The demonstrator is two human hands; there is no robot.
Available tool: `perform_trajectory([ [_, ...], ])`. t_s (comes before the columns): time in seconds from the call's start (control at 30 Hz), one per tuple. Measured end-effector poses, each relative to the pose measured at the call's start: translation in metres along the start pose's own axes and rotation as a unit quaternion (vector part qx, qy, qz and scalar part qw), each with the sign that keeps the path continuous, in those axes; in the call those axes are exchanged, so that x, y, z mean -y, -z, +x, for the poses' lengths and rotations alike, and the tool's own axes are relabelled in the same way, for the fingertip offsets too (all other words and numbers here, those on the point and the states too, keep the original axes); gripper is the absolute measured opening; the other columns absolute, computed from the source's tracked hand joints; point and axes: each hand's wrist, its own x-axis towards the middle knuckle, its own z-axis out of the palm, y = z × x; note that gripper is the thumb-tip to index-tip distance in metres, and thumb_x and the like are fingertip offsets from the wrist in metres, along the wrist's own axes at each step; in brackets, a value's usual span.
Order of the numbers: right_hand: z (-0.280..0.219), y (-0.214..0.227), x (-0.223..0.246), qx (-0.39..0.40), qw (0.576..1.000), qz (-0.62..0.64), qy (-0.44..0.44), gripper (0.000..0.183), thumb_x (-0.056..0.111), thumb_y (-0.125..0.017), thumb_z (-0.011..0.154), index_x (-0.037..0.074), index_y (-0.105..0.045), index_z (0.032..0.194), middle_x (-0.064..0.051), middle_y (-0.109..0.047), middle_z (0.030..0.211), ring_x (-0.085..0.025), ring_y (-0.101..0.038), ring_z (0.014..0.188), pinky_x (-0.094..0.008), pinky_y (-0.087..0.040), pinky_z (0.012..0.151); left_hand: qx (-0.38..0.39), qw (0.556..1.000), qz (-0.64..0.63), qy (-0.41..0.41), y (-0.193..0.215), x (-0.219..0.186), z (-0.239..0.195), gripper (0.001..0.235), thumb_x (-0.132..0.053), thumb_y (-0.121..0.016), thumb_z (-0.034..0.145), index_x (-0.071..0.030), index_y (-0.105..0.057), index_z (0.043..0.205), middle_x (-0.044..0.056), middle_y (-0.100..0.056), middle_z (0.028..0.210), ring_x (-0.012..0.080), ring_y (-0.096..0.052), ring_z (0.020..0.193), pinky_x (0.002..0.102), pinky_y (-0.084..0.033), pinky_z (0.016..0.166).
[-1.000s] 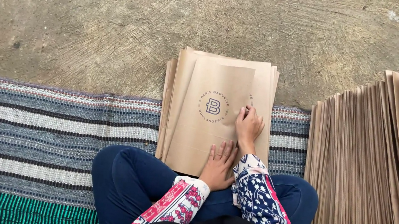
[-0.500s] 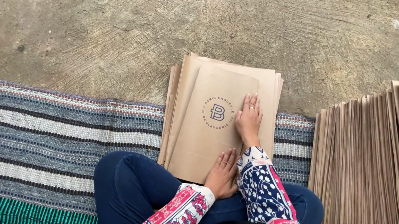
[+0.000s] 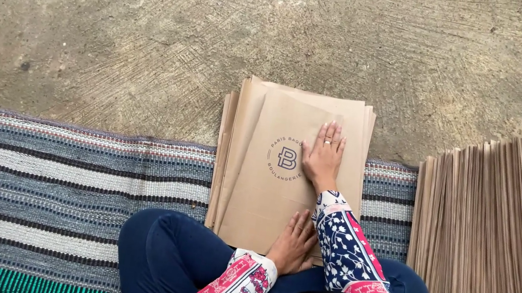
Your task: The person sits on a mat and folds brown paper bags by hand. They repeatedly pick up a flat bag, fold the side flaps inward, and press the creases to form a finished bag, then place it on a growing stack.
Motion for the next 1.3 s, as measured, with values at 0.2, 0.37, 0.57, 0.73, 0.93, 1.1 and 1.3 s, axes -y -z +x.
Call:
perform_trajectory([
  [0.2,0.010,-0.010,-0.005,0.028,0.999,-0.028,-0.017,0.084,0.056,-0.026,0.098,0.008,-0.006,0.163,-0.015,-0.001,0.171,-0.031,0.001,0.158,-0.049,-0.002,0.125,0.001,0.999,-0.033,-0.012,-0.006,0.003,-0.001,0.078,-0.071,-0.027,0.094,-0.024,-0.041,0.154,0.023,-0.026,0.165,0.0521,-0.004,0.155,0.074,0.000,0.119],
  [0.37,0.003,0.005,0.011,0.024,0.998,-0.033,-0.043,0.085,0.054,-0.035,0.093,0.015,-0.008,0.163,-0.016,0.000,0.170,-0.034,0.002,0.157,-0.050,-0.001,0.125,-0.058,0.994,-0.088,-0.026,-0.021,-0.002,-0.004,0.074,-0.072,-0.024,0.095,-0.030,-0.036,0.155,0.016,-0.021,0.168,0.0530,-0.001,0.154,0.082,0.000,0.112],
  [0.57,0.012,0.016,0.006,0.058,0.997,-0.038,-0.033,0.080,0.059,-0.035,0.093,0.027,-0.013,0.164,-0.015,-0.004,0.171,-0.035,-0.003,0.157,-0.052,-0.009,0.122,-0.040,0.999,-0.002,-0.034,-0.015,-0.005,-0.001,0.083,-0.080,-0.026,0.087,-0.043,-0.007,0.159,0.018,-0.007,0.169,0.0545,0.007,0.153,0.084,-0.003,0.111],
  [0.73,0.024,0.008,0.001,0.051,0.998,-0.027,-0.014,0.081,0.052,-0.034,0.092,0.021,-0.012,0.164,-0.017,-0.002,0.170,-0.034,0.000,0.157,-0.049,-0.007,0.124,0.081,0.996,0.007,-0.038,0.005,-0.002,0.000,0.079,-0.073,-0.038,0.090,-0.048,-0.006,0.158,0.020,0.008,0.170,0.0543,0.023,0.149,0.084,0.001,0.109],
  [0.93,0.063,0.020,-0.002,0.070,0.997,-0.009,-0.009,0.080,0.064,-0.018,0.099,0.019,-0.008,0.164,-0.021,0.001,0.169,-0.035,-0.001,0.157,-0.046,-0.001,0.125,-0.019,0.998,-0.042,-0.048,-0.015,0.001,0.002,0.081,-0.080,-0.032,0.085,-0.050,-0.010,0.157,0.025,-0.009,0.167,0.0584,0.015,0.151,0.086,-0.002,0.109],
  [1.1,0.074,0.007,-0.016,0.012,0.999,0.023,0.044,0.086,0.068,-0.022,0.097,0.014,-0.010,0.164,-0.024,0.006,0.168,-0.039,0.004,0.156,-0.047,0.000,0.126,-0.145,0.989,-0.008,-0.020,-0.028,0.001,-0.002,0.066,-0.075,-0.048,0.093,-0.056,-0.031,0.154,0.024,-0.007,0.169,0.0575,0.013,0.152,0.068,0.004,0.122],
  [1.3,0.045,0.011,-0.003,0.011,1.000,0.015,0.022,0.080,0.054,-0.018,0.105,-0.004,-0.007,0.160,-0.027,0.002,0.167,-0.037,0.003,0.156,-0.046,0.000,0.127,-0.137,0.990,0.030,-0.017,-0.022,0.001,-0.002,0.087,-0.080,-0.048,0.086,-0.050,-0.010,0.159,0.023,0.001,0.169,0.0578,0.011,0.152,0.073,0.002,0.119],
])
